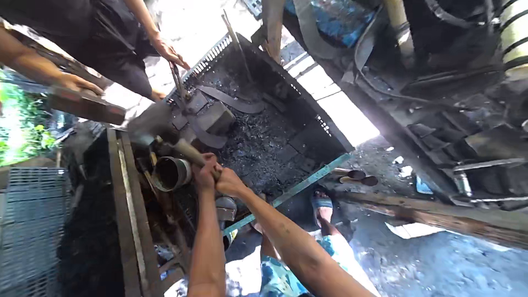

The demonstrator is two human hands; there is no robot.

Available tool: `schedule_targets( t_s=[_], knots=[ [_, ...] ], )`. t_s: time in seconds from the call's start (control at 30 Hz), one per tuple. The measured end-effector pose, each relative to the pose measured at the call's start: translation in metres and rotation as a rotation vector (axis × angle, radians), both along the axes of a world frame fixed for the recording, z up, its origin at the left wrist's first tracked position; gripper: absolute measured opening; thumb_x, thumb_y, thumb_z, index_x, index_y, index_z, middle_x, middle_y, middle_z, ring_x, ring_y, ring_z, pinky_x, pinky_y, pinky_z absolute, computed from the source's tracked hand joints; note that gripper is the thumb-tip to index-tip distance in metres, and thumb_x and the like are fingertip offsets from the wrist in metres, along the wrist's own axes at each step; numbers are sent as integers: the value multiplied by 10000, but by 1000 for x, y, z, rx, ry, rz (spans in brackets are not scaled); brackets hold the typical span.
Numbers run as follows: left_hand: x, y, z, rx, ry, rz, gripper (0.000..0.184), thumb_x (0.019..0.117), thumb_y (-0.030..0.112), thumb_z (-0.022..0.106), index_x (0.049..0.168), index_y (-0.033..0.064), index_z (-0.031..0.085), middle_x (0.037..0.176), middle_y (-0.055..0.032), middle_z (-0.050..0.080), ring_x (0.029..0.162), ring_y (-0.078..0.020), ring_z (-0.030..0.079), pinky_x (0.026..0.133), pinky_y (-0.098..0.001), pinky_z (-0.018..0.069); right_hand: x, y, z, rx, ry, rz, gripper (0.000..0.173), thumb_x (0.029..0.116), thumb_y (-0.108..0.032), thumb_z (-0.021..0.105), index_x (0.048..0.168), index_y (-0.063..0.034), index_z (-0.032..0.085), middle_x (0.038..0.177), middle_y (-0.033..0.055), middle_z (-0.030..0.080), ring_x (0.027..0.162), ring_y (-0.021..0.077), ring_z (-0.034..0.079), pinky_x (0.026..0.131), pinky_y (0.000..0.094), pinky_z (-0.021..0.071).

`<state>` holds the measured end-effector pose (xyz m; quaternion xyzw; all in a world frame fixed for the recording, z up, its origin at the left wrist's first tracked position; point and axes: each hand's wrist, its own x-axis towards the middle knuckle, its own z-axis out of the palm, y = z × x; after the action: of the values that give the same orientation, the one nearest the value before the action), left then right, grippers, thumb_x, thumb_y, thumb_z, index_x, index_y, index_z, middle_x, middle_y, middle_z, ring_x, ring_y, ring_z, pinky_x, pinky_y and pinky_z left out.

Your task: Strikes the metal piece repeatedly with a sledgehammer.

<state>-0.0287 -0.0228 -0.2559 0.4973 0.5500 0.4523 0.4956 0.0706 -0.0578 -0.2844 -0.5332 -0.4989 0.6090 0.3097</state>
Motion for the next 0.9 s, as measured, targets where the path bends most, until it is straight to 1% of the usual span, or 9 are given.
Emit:
schedule_targets(
  t_s=[0.03, 0.1, 0.27, 0.43, 0.53, 0.6, 0.7, 0.77, 0.9],
  knots=[
    [-2, -9, -31, -154, 8, 74, 235, 964, 279, 691, 1059, 65, 669, 681, -26, 645, 567, -163, 636, 577, -372, 591, -2, -15, -22, -145, -39, 21, 291, 796, -373, 754, 928, -118, 706, 823, 90, 709, 754, 256, 697, 668, 546, 569],
    [0, -26, -28, -143, -125, 88, 214, 961, 200, 631, 1091, 30, 639, 649, -59, 600, 561, -195, 618, 609, -403, 588, 10, -29, -12, -134, -194, 107, 428, 743, -458, 749, 1038, -152, 699, 919, 100, 724, 870, 305, 710, 722, 602, 566],
    [-6, -101, 149, 341, -293, -132, 353, 911, 253, 756, 1189, 55, 667, 747, -62, 650, 624, -181, 615, 648, -379, 571, 10, -73, 124, 395, -95, 145, 462, 679, -462, 810, 1004, -155, 690, 879, 61, 732, 850, 266, 719, 718, 579, 571],
    [1, -61, 269, 670, -44, -313, 355, 897, 394, 784, 1179, 199, 695, 812, 46, 694, 717, -111, 659, 744, -329, 591, 10, -5, 232, 794, 20, 56, 404, 657, -347, 865, 913, -79, 705, 847, 74, 709, 851, 256, 698, 753, 509, 564],
    [3, 4, 214, 661, -60, -309, 415, 876, 403, 804, 1200, 186, 661, 836, 41, 681, 700, -103, 639, 711, -326, 586, 2, 47, 178, 758, -3, -51, 401, 630, -288, 885, 953, -120, 717, 844, 37, 717, 809, 218, 701, 687, 501, 582],
    [-1, 13, 100, 362, -72, -156, 371, 894, 310, 795, 1202, 156, 657, 917, 26, 698, 706, -85, 644, 667, -279, 589, -1, 37, 78, 388, -26, -28, 392, 733, -312, 856, 1068, -166, 713, 897, 41, 734, 839, 221, 714, 720, 539, 602],
    [0, -3, -30, -198, 57, 83, 220, 972, 264, 692, 1077, 72, 670, 707, -37, 648, 581, -179, 638, 589, -389, 594, -1, -7, -25, -175, -38, 41, 276, 806, -345, 751, 939, -108, 702, 851, 98, 701, 802, 268, 688, 720, 561, 556],
    [0, -24, -19, -169, -34, 86, 258, 963, 234, 668, 1119, 29, 644, 701, -83, 632, 608, -216, 643, 652, -430, 600, 8, -23, -16, -110, -145, 117, 380, 757, -434, 742, 990, -138, 694, 873, 87, 714, 838, 288, 709, 712, 595, 572],
    [-5, -86, 135, 240, -351, -37, 359, 913, 280, 763, 1162, 51, 640, 739, -84, 662, 599, -206, 644, 610, -401, 595, 16, -71, 96, 283, -81, 197, 504, 731, -422, 796, 1150, -170, 672, 922, 76, 731, 859, 286, 718, 731, 594, 580]
  ],
)
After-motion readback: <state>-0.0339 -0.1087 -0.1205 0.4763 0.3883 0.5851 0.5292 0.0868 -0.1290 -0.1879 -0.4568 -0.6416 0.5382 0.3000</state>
